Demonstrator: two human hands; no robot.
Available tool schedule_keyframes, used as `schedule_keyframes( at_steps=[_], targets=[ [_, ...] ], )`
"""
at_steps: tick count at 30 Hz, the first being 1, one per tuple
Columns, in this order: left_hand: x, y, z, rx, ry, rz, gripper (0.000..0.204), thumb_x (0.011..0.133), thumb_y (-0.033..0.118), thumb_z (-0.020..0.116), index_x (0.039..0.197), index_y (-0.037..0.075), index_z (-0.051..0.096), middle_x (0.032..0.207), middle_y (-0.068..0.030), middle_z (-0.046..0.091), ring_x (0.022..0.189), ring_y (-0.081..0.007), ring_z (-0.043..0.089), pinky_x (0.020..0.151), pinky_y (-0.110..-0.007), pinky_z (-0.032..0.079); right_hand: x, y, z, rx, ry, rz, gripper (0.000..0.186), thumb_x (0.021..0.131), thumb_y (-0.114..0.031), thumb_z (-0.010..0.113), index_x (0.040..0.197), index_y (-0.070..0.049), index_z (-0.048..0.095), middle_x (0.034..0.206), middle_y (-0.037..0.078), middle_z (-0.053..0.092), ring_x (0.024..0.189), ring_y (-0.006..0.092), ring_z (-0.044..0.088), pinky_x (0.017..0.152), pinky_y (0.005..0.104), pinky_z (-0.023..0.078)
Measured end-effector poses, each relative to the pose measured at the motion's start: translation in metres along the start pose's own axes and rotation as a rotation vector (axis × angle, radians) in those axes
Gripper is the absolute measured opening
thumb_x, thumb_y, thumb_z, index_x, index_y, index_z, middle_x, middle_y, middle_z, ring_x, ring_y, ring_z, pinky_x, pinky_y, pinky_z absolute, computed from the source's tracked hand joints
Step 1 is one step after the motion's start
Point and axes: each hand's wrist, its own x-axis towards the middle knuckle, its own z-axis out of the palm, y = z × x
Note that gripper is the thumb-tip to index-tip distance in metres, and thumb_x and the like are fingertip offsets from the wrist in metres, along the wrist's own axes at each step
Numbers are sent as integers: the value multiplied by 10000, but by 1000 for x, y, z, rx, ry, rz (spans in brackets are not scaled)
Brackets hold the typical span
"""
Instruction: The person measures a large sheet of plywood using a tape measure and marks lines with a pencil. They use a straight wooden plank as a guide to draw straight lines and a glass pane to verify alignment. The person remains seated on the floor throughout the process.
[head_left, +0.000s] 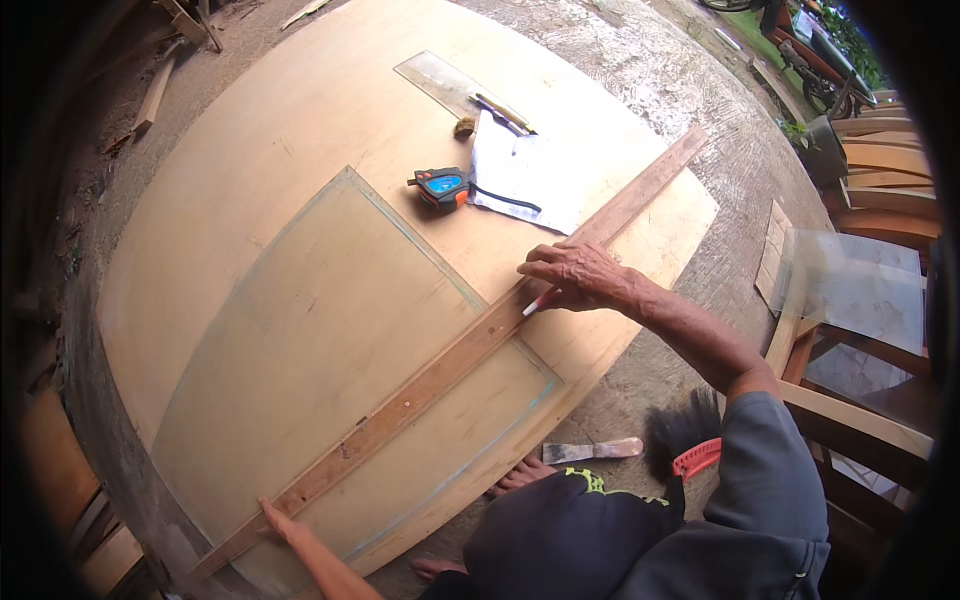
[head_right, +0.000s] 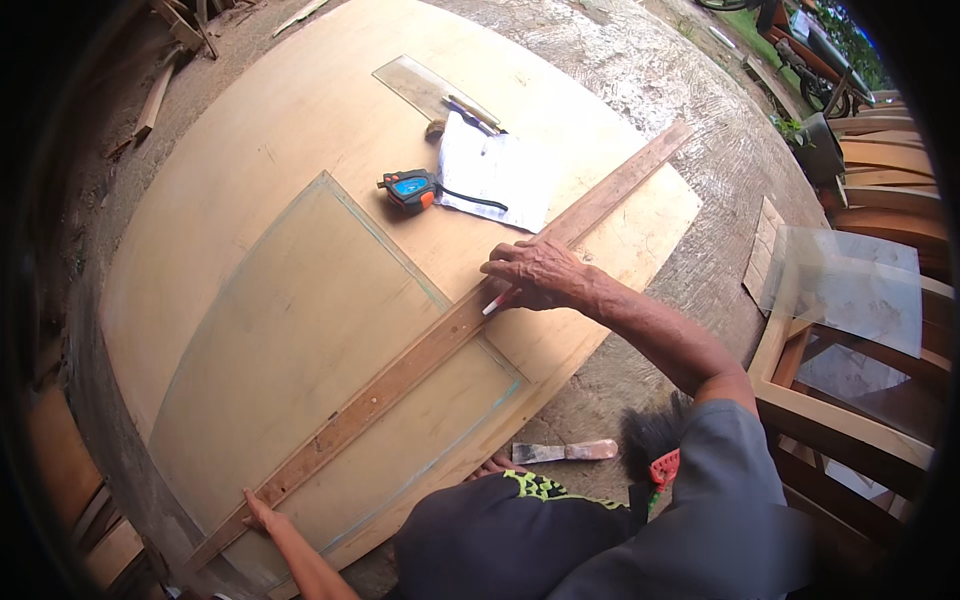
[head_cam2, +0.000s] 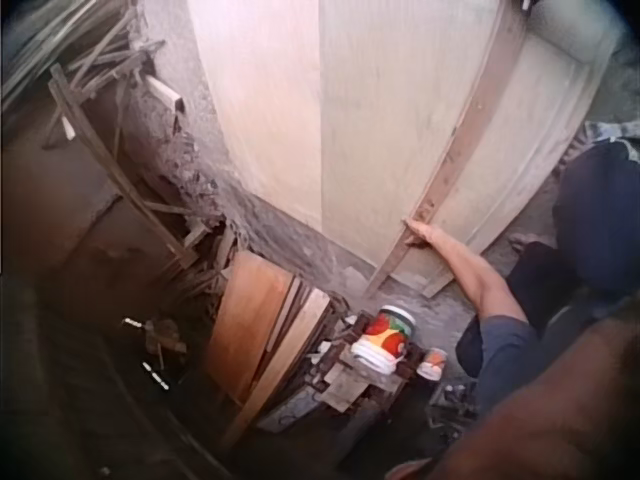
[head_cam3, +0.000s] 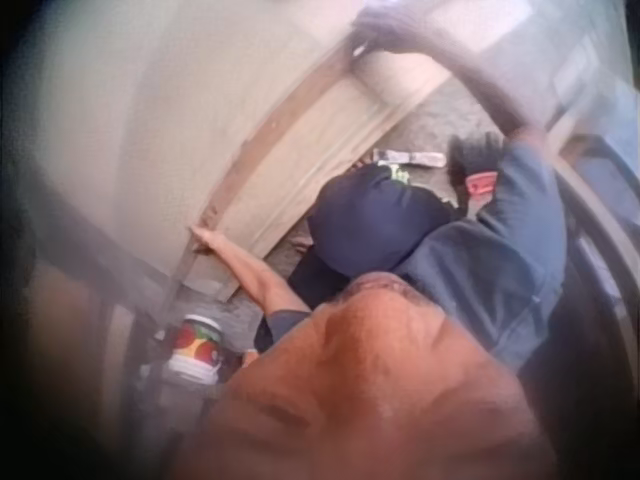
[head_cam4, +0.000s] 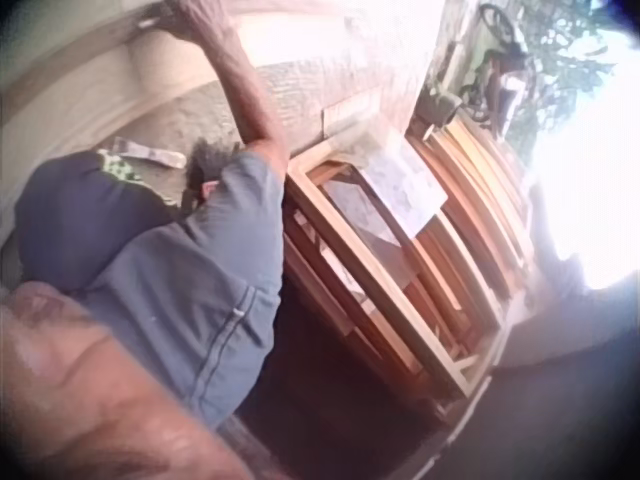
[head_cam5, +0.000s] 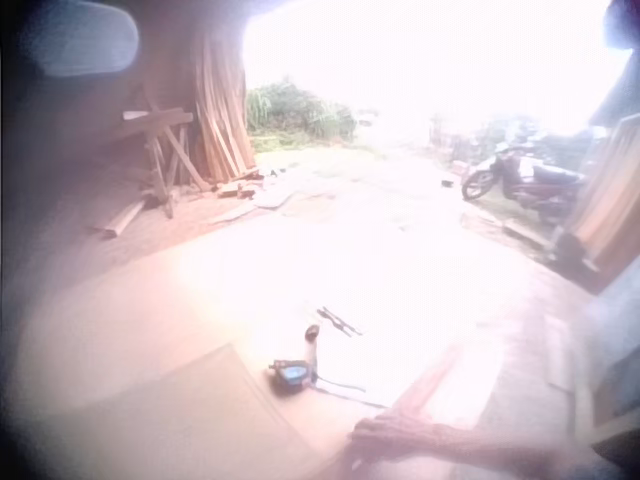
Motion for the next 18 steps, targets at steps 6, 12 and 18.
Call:
schedule_keyframes(
  at_steps=[6,12,18],
  targets=[
    [6,-3,-1,-110,-102,27,1085,819,376,785,1550,-117,153,1565,-271,363,1350,-353,506,1124,-457,423,-2,-5,17,-30,-23,23,572,864,-386,749,1351,-172,538,1230,82,600,1035,309,661,717,444,556],
    [-3,3,5,-60,-157,-33,782,954,414,626,1538,-29,353,1593,-185,367,1459,-288,379,1193,-400,321,1,-3,12,-25,15,26,568,875,-385,735,1366,-176,543,1254,85,596,1079,306,651,749,434,553],
    [-39,30,9,88,165,31,1073,787,367,822,1566,-39,206,1531,-259,384,1378,-354,475,1114,-432,467,9,6,7,-6,-40,18,594,871,-369,760,1398,-193,547,1372,92,563,1187,318,622,869,440,559]
  ],
)
